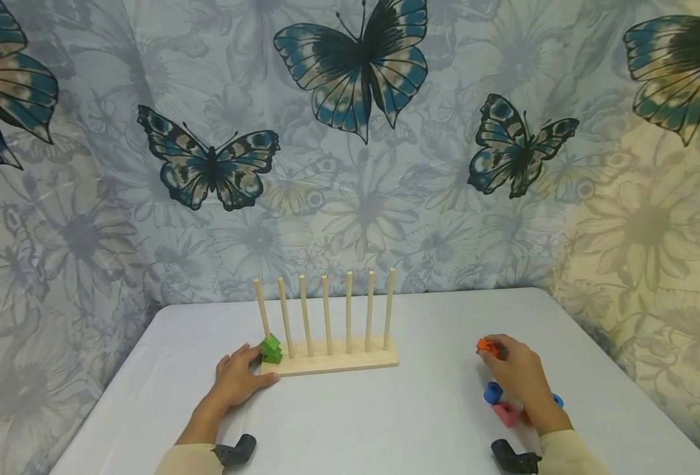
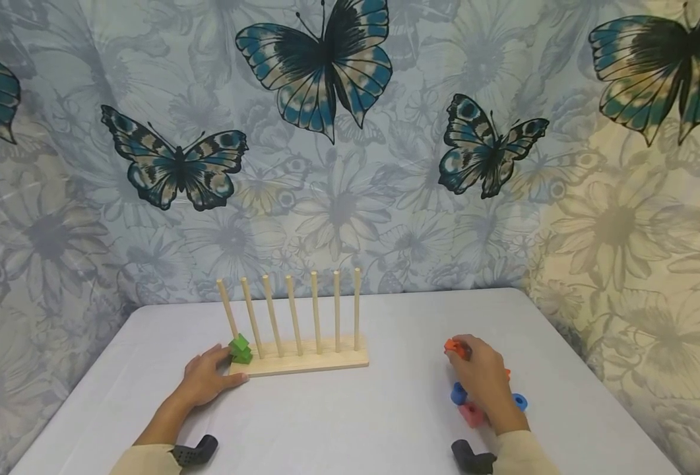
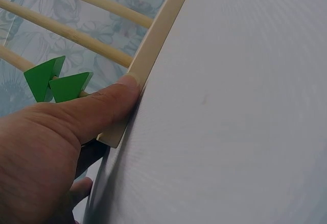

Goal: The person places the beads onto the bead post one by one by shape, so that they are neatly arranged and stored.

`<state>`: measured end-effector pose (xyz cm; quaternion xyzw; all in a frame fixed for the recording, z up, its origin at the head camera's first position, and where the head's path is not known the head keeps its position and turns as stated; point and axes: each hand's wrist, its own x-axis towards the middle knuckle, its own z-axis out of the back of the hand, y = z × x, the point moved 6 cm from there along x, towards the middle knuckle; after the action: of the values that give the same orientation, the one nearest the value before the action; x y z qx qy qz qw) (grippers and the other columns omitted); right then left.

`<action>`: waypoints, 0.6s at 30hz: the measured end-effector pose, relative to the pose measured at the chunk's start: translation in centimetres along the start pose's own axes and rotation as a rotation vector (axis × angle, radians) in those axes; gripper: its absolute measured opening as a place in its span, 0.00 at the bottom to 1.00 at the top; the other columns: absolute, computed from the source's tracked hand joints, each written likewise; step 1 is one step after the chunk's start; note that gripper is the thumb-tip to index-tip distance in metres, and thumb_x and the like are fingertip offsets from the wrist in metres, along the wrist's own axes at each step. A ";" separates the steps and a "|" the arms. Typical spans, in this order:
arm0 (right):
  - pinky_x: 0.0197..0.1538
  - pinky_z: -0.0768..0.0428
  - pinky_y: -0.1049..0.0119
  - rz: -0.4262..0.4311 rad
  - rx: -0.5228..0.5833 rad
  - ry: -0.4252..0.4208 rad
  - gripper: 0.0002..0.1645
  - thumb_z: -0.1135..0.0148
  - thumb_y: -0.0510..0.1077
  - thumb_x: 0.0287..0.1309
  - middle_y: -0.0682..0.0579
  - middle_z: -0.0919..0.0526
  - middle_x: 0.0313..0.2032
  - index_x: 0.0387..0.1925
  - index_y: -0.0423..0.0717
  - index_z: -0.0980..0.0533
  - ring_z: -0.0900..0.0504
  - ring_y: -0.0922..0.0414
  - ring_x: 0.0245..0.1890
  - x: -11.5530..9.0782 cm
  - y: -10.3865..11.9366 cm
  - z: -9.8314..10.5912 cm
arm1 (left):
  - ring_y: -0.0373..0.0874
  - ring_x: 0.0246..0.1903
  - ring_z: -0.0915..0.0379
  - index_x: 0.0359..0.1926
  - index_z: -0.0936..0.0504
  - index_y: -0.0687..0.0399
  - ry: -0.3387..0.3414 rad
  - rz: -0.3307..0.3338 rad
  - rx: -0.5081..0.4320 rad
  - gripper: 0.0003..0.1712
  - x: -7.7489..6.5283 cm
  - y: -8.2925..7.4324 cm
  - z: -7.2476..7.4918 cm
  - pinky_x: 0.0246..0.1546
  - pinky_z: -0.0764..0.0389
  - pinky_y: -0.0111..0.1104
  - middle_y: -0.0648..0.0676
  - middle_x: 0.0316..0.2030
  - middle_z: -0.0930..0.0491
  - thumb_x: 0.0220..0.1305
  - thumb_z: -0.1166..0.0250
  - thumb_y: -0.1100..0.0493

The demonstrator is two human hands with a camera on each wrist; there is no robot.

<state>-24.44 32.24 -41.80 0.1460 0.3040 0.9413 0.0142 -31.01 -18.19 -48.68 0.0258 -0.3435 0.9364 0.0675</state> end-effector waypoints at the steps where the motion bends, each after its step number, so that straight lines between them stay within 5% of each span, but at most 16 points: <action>1: 0.40 0.19 0.48 0.024 0.011 -0.017 0.20 0.37 0.42 0.62 0.37 0.18 0.42 0.52 0.35 0.24 0.18 0.41 0.41 0.1 0.6 0.3 | 0.64 0.68 0.50 0.63 0.28 0.65 0.001 0.000 0.000 0.47 0.0 0.0 0.0 0.65 0.65 0.58 0.66 0.62 0.31 0.47 0.24 0.44; 7: 0.39 0.18 0.50 0.108 0.089 -0.073 0.18 0.35 0.41 0.61 0.39 0.17 0.40 0.51 0.37 0.23 0.17 0.42 0.39 0.3 5.0 2.5 | 0.64 0.68 0.50 0.63 0.28 0.64 0.004 -0.008 -0.008 0.47 0.0 0.1 -0.1 0.65 0.65 0.58 0.65 0.62 0.31 0.47 0.24 0.43; 13: 0.37 0.19 0.70 0.183 0.198 -0.083 0.19 0.35 0.44 0.62 0.46 0.16 0.39 0.52 0.38 0.22 0.17 0.49 0.38 0.7 8.8 4.1 | 0.64 0.68 0.50 0.63 0.28 0.64 0.007 -0.007 -0.003 0.47 0.0 0.1 0.0 0.65 0.65 0.58 0.65 0.62 0.31 0.47 0.24 0.43; 18: 0.37 0.21 0.77 0.284 0.248 -0.133 0.20 0.32 0.44 0.60 0.46 0.15 0.38 0.50 0.36 0.21 0.17 0.52 0.37 1.2 11.7 5.1 | 0.64 0.68 0.50 0.63 0.28 0.65 0.004 0.000 -0.007 0.47 -0.1 0.0 0.0 0.65 0.66 0.58 0.66 0.62 0.31 0.47 0.24 0.44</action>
<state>-23.37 25.75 -30.75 0.2501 0.3922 0.8775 -0.1169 -30.96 -18.23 -48.69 0.0239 -0.3465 0.9353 0.0682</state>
